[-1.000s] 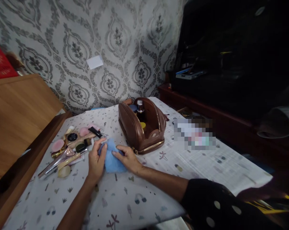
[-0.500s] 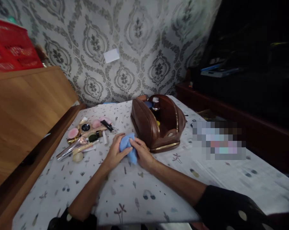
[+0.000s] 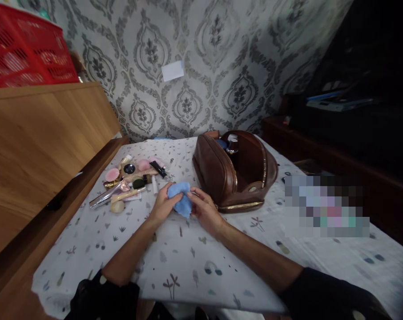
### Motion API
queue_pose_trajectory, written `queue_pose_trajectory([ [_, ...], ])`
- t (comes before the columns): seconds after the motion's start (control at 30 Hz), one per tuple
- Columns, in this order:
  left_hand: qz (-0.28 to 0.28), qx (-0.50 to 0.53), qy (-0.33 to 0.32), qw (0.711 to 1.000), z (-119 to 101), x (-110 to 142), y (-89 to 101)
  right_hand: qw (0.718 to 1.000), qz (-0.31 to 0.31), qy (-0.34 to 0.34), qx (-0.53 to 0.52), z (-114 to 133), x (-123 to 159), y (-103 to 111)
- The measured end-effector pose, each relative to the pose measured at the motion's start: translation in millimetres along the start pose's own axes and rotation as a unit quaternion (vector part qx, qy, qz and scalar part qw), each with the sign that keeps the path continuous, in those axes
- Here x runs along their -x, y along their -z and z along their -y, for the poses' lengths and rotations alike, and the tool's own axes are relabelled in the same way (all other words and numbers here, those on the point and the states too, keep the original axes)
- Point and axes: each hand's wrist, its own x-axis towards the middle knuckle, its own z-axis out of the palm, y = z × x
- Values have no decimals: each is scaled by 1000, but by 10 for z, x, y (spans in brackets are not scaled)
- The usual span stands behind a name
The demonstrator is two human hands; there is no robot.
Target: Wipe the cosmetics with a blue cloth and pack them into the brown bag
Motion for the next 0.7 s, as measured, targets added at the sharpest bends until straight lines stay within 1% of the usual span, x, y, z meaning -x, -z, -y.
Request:
queue_pose_trajectory([
  [0.1, -10, -3, -27, 1000, 3, -1, 13, 1000, -1, 2, 11, -20, -5, 13],
  [0.23, -40, -6, -34, 999, 15, -17, 13, 998, 0, 35, 49, -50, -4, 31],
  [0.33, -57, 17, -12, 998, 14, -26, 5, 996, -1, 52, 79, -61, -2, 41],
  [0.43, -55, 16, 28, 998, -5, -17, 3, 995, -8, 58, 84, -76, -14, 52],
  [0.5, -55, -11, 24, 998, -18, -7, 11, 994, -9, 61, 87, -93, -27, 61],
  [0.63, -78, -113, -43, 990, 3, -8, 49, 992, -8, 66, 105, -143, -48, 82],
  [0.7, -81, -149, -52, 984, 36, -24, 69, 991, -7, 65, 118, -161, -62, 95],
])
